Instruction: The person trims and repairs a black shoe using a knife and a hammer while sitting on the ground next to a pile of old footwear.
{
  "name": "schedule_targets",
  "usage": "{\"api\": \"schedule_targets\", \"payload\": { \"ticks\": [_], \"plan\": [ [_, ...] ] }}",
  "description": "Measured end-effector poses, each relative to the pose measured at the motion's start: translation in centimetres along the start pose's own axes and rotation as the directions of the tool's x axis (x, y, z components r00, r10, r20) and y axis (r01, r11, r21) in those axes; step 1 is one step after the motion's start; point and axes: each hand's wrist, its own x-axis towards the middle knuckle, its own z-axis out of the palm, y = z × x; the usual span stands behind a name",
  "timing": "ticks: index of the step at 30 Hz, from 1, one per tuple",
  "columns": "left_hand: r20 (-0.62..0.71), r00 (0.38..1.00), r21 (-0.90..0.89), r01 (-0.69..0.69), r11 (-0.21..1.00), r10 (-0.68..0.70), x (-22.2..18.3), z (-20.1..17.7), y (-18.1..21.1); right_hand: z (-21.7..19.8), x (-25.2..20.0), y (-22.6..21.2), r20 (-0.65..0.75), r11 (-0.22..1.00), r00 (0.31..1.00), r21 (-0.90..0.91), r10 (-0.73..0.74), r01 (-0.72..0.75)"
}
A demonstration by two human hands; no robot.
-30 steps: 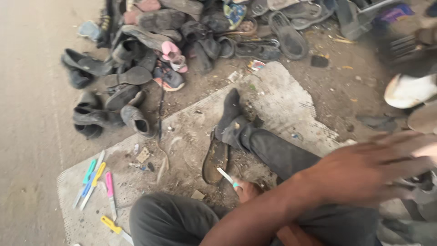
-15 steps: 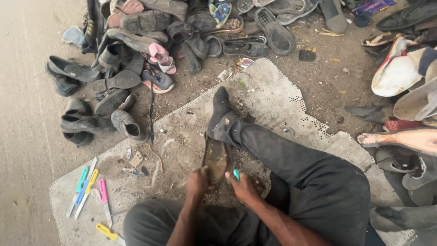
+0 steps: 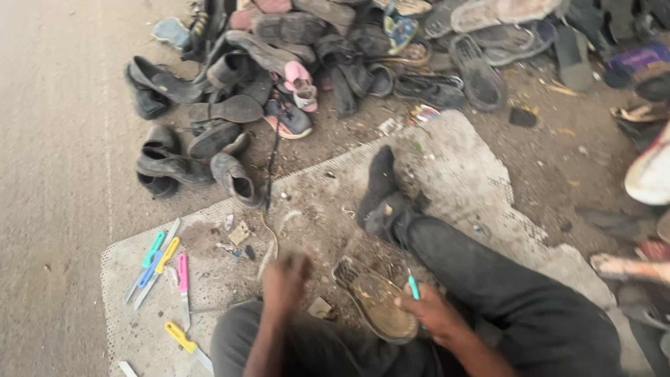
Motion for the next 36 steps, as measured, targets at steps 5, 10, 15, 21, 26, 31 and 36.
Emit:
{"api": "schedule_targets", "payload": {
  "ticks": [5, 10, 15, 21, 26, 31, 36],
  "plan": [
    [-0.455, 0.888, -0.025, 0.054, 0.998, -0.06, 8.3, -0.8, -3.5, -4.5, 7.6, -12.1, -0.05, 0.965, 0.999, -0.263, -0.013, 0.0],
    [-0.444, 0.894, 0.025, -0.049, 0.998, 0.055, 12.2, 1.6, -3.5, -6.3, 18.2, -31.3, -0.378, 0.813, 0.778, -0.513, -0.502, 0.276],
    [-0.611, 0.751, 0.337, -0.038, 0.941, 0.249, 17.4, -3.7, -2.0, 1.3, 18.9, -23.9, -0.218, 0.808, 0.886, -0.536, -0.41, 0.242],
    [-0.401, 0.914, 0.301, 0.063, 0.952, 0.066, 21.0, -3.6, -2.3, 9.6, 9.0, -3.0, -0.064, 0.843, 0.997, -0.534, 0.034, -0.063],
    [-0.325, 0.906, 0.332, -0.161, 0.929, 0.273, 17.0, -3.3, 1.4, 6.9, 5.1, -0.6, -0.083, 0.836, 0.996, -0.543, 0.043, -0.081],
    [0.276, 0.959, 0.497, -0.203, 0.844, 0.067, 9.2, -1.0, 4.0, 3.1, 1.6, -2.7, -0.161, 0.821, 0.975, -0.57, -0.154, 0.036],
    [0.387, 0.898, 0.593, -0.416, 0.689, 0.21, 6.8, 2.1, 0.9, 1.7, 0.0, 0.5, -0.315, 0.906, 0.948, -0.411, -0.036, -0.102]
  ]
}}
